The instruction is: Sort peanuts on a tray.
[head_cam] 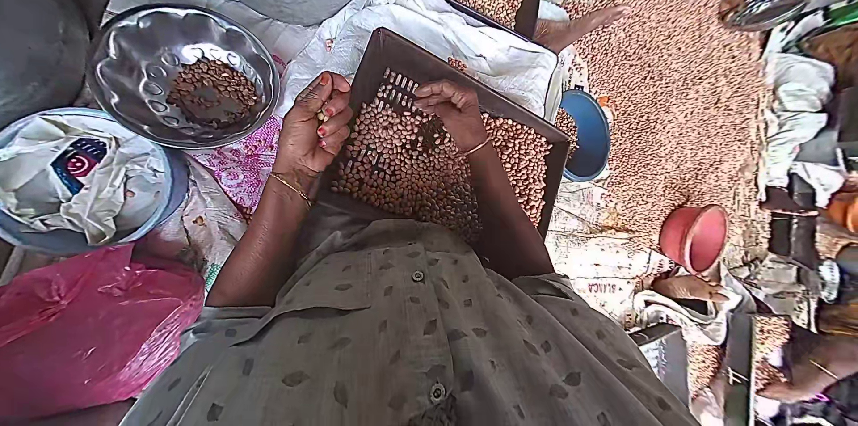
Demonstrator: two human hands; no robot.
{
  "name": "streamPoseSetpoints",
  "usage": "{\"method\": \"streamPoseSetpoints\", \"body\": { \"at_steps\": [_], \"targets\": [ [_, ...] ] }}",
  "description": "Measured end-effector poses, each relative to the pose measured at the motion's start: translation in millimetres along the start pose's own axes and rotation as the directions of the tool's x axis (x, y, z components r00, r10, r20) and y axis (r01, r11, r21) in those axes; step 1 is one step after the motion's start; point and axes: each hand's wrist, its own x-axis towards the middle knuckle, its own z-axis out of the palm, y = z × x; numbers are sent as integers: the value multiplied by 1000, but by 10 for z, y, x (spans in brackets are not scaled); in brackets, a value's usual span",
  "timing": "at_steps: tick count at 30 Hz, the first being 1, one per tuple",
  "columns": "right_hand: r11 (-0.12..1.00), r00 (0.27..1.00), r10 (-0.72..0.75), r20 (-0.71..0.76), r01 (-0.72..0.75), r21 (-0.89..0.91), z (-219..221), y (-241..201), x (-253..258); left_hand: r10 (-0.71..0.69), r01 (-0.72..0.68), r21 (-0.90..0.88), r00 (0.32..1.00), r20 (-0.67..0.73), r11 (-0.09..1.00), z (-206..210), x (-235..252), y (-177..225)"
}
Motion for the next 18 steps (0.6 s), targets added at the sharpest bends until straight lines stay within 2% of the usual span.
{"method": "streamPoseSetpoints", "body": {
  "at_steps": [2, 4, 6, 8, 10, 13, 14, 15, 17, 18],
  "targets": [
    [989, 989, 133, -60, -129, 78, -11, -123, -162, 0, 0, 5, 1000, 13, 1000, -2, -2, 6],
    [971, 977, 198, 75, -206, 122, 147, -251, -353, -1, 1, 16, 1000, 14, 1000, -9, 5, 8],
    [956, 930, 231, 287, -272, 111, 366, -300, -500, -3, 3, 10, 1000, 8, 1000, -14, 13, 7],
    [914, 881, 298, 368, -375, 158, 501, -216, -536, 0, 0, -6, 1000, 2, 1000, -22, 17, 10],
    [814, 877, 426, 221, -478, 330, 491, -112, -471, 6, -6, -31, 1000, -14, 999, -10, 10, 14],
    [711, 824, 563, -67, -441, 548, 321, -119, -354, 0, -2, -56, 1000, -21, 998, 3, 6, 14],
    [721, 835, 544, -79, -418, 553, 294, -170, -359, 1, -2, -75, 1000, -21, 997, 4, 10, 13],
    [752, 870, 493, -23, -413, 513, 302, -250, -395, 2, -3, -89, 1000, -14, 996, -3, 19, 13],
    [843, 914, 324, 245, -396, 363, 448, -423, -540, 0, 1, -100, 1000, 2, 995, -26, 24, 6],
    [882, 889, 238, 391, -366, 296, 581, -490, -615, -1, 1, -94, 1000, 5, 996, -27, 28, 5]
  ]
}}
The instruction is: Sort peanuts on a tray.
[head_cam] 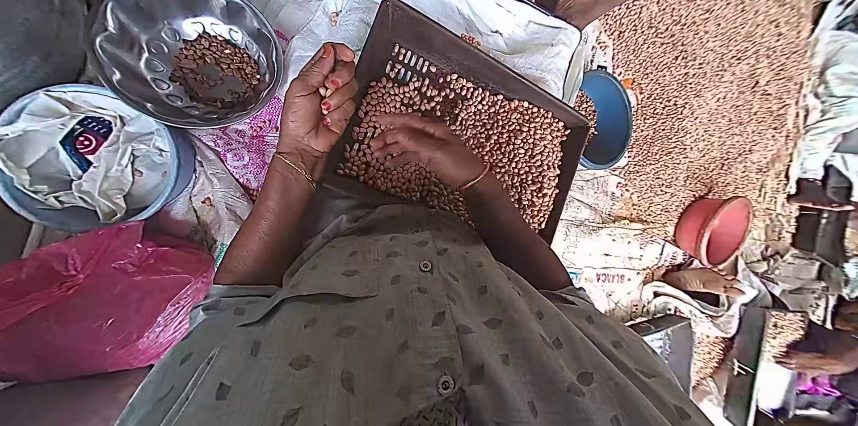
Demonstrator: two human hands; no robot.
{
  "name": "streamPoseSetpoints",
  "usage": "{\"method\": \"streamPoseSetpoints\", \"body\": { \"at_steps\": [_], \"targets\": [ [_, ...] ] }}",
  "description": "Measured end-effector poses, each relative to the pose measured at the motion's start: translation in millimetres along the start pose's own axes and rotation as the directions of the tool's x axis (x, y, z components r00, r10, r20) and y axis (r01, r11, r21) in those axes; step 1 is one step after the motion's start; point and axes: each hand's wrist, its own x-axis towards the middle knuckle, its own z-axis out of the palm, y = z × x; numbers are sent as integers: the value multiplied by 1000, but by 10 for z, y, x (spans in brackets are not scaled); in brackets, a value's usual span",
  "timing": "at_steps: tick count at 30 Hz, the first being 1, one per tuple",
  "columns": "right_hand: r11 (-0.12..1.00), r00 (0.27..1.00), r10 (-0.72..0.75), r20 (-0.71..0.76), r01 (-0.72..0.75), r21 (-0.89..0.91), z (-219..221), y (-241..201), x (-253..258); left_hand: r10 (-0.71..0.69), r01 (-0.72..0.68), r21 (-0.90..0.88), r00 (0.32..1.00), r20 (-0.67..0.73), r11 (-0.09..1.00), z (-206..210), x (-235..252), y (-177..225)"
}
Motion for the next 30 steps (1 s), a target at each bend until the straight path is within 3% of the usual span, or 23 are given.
{"method": "streamPoseSetpoints", "body": {
  "at_steps": [2, 4, 6, 8, 11, 14, 16, 18, 20, 21, 22, 23, 25, 26, 28, 30],
  "targets": [
    [989, 972, -30, 232, 63, -137, 289, 126, 36, 5, -5, 14, 1000, -7, 1000, 15, 8, -1],
    [991, 973, -25, 228, 55, -124, 397, 291, 144, 16, -16, 17, 1000, -25, 1000, 21, -6, 1],
    [982, 994, 95, 50, -102, 156, 299, 336, 266, 13, -13, 17, 999, -39, 1000, 16, -26, 6],
    [870, 958, 244, -153, -146, 472, 33, 337, 332, 7, -6, 20, 999, -44, 1000, 15, -31, 4],
    [741, 858, 313, -407, 47, 670, -357, 258, 200, 5, -5, 3, 999, -45, 1000, 15, -24, 13],
    [702, 697, 354, -623, 242, 670, -524, 130, 15, 0, 0, 5, 999, -52, 1000, 33, -23, 3],
    [777, 678, 298, -672, 237, 583, -511, 44, -24, -2, 1, -5, 999, -47, 1000, 43, -16, 6],
    [893, 759, 134, -637, 186, 409, -409, -26, 40, -4, 3, -9, 999, -41, 1000, 37, -13, 12],
    [980, 856, -119, -503, 182, 78, -278, -63, 203, -5, 5, -7, 999, -35, 1000, 43, -11, 8],
    [964, 888, -258, -382, 212, -159, -239, -48, 324, -1, 1, -4, 999, -35, 1000, 47, -10, 4],
    [868, 898, -369, -239, 241, -434, -229, -2, 462, 3, -3, -8, 1000, -30, 1000, 41, -11, 1],
    [695, 903, -416, -104, 242, -677, -237, 55, 593, 4, -4, -13, 1000, -21, 1000, 28, -15, 1],
    [374, 938, -345, 28, 165, -912, -315, 146, 770, 0, 0, -18, 1000, -2, 1000, -5, -24, 6],
    [320, 943, -334, 3, 117, -940, -398, 173, 797, -7, 7, -22, 1000, 6, 1000, -16, -27, 11],
    [314, 913, -393, -114, 16, -949, -652, 191, 735, -10, 10, -37, 1000, 4, 999, -8, -26, 17],
    [307, 896, -360, -259, -148, -940, -894, 170, 515, -12, 12, -43, 1000, -2, 999, -12, -27, 16]
  ]
}}
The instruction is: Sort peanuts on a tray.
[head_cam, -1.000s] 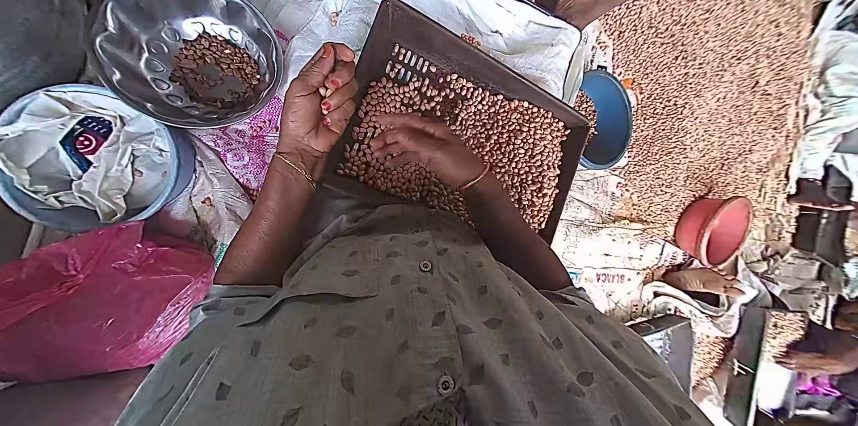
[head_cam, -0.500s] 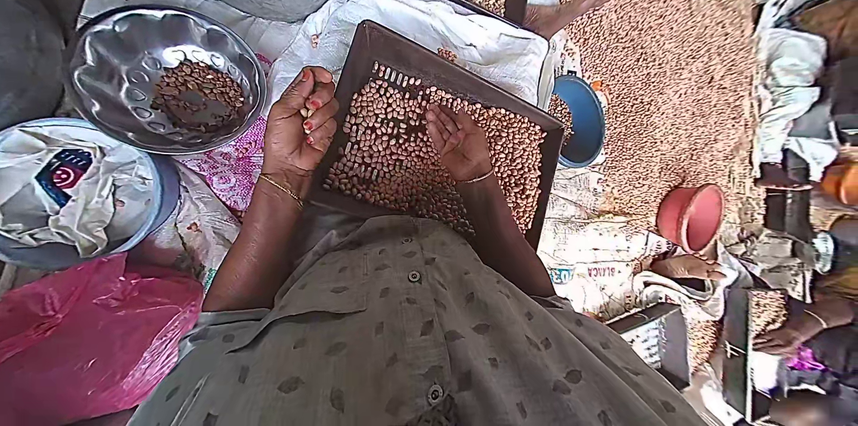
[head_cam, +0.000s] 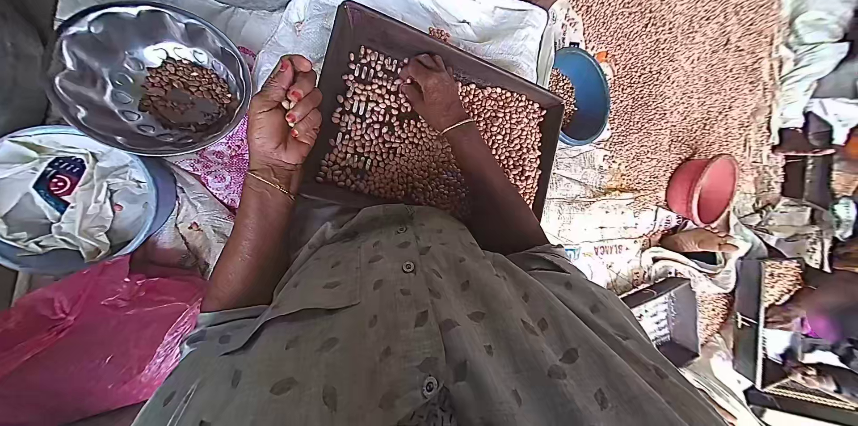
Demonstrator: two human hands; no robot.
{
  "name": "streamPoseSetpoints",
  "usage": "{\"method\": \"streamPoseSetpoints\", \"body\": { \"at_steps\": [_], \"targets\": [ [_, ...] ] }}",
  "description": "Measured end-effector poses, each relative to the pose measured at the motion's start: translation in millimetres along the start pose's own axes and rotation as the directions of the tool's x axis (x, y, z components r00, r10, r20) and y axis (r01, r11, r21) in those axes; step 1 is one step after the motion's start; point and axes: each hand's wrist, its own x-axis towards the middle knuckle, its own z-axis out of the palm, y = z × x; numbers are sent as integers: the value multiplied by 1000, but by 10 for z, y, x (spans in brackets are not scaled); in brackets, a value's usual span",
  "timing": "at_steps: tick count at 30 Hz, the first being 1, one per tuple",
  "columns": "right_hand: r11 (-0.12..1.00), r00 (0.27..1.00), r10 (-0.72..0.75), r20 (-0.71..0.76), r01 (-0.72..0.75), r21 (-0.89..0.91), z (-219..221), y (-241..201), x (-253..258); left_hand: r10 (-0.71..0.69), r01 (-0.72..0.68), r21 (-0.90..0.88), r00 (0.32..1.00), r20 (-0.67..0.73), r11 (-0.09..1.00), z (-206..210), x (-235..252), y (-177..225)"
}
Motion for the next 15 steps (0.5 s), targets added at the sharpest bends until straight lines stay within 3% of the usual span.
{"method": "streamPoseSetpoints", "body": {
  "at_steps": [4, 8, 11, 15],
  "targets": [
    [977, 970, 212, 116, -212, -6, -408, 229, -403, 2, -2, 15, 1000, 5, 1000, 15, 30, -9],
    [883, 988, 146, -51, -107, 457, -513, 323, -882, 3, -3, 6, 1000, 30, 1000, -22, 10, 4],
    [828, 944, 283, -172, -150, 540, -551, 384, -1162, 7, -6, -11, 999, 39, 1000, -31, 15, -6],
    [672, 917, 394, -69, -236, 702, -523, 210, -1398, 18, -19, 55, 1000, 11, 998, -7, 12, -6]
  ]
}}
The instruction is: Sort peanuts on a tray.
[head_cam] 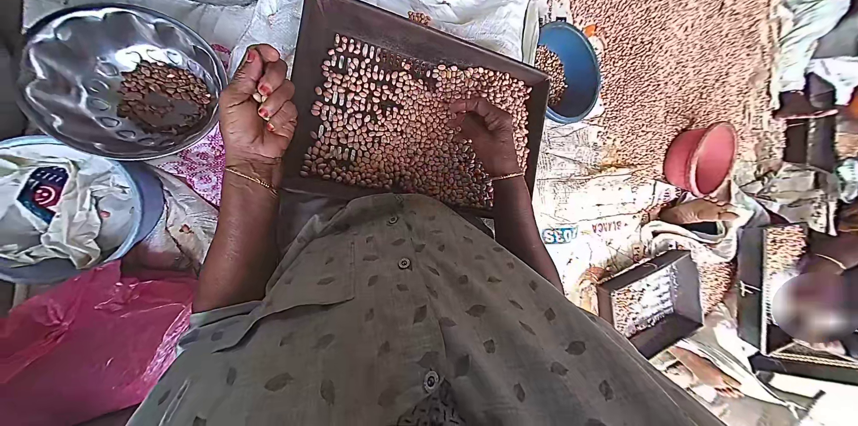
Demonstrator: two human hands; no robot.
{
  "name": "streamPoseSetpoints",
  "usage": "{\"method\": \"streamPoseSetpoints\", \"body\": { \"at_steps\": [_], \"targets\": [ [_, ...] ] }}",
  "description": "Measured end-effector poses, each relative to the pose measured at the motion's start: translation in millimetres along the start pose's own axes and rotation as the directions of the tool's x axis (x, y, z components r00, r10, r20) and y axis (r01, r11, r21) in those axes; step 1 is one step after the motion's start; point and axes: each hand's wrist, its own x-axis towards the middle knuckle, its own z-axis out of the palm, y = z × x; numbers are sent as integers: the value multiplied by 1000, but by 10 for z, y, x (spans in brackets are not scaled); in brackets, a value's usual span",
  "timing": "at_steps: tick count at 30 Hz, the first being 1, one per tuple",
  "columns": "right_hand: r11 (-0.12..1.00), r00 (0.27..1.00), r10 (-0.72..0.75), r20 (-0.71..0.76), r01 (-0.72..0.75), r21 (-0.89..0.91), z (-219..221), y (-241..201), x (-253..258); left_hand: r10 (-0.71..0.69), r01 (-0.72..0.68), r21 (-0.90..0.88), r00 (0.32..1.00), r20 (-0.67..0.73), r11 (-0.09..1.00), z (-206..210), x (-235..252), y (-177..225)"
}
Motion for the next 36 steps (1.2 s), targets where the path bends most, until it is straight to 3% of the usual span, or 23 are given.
{"method": "streamPoseSetpoints", "body": {
  "at_steps": [3, 6, 8, 10, 12, 14, 16, 19, 23, 24, 26, 27, 29, 34, 36],
  "targets": [
    [990, 972, 5, 235, -38, 139, 245, -70, -189, 3, -4, 83, 1000, 13, 997, 24, -22, -15],
    [992, 804, -115, 583, 65, 107, 570, -147, -394, 1, -7, 199, 1000, 28, 980, 60, -20, -33],
    [984, 709, -170, 685, 164, 74, 787, -197, -441, 16, -19, 218, 1000, 16, 976, 73, -25, -45],
    [990, 666, -137, 733, 63, 127, 881, -228, -334, 27, -27, 177, 1000, 7, 984, 75, -15, -30],
    [961, 757, -70, 649, -123, 247, 890, -205, -222, 28, -27, 127, 1000, -8, 992, 64, -7, -23],
    [840, 894, 139, 426, -334, 426, 839, -188, -100, 38, -34, 110, 999, -29, 993, 71, -12, -26],
    [694, 909, 346, 233, -415, 589, 707, -197, 29, 43, -39, 114, 999, -34, 993, 78, -6, -33],
    [680, 919, 368, 141, -369, 634, 638, -232, 42, 39, -36, 107, 999, -26, 994, 69, -8, -26],
    [872, 914, 126, 387, -288, 396, 885, -366, -46, 35, -33, 98, 999, -18, 995, 62, 11, -34],
    [936, 899, 67, 432, -207, 286, 988, -394, -41, 38, -35, 101, 999, -24, 994, 71, 5, -34],
    [994, 892, -71, 446, 99, -40, 1189, -388, 4, 44, -41, 130, 999, -19, 991, 76, -14, -29],
    [946, 879, -140, 455, 255, -200, 1265, -352, 36, 46, -45, 159, 999, 1, 986, 73, -23, -33],
    [826, 835, -200, 513, 425, -370, 1386, -299, 70, 44, -56, 251, 998, 53, 966, 80, -40, -42],
    [606, 796, -42, 604, 501, -618, 1508, -523, -79, -47, -1, 365, 992, 121, 931, 93, -34, -63],
    [592, 771, -19, 637, 522, -614, 1506, -580, -115, -65, 10, 395, 990, 128, 919, 91, -24, -67]
  ]
}}
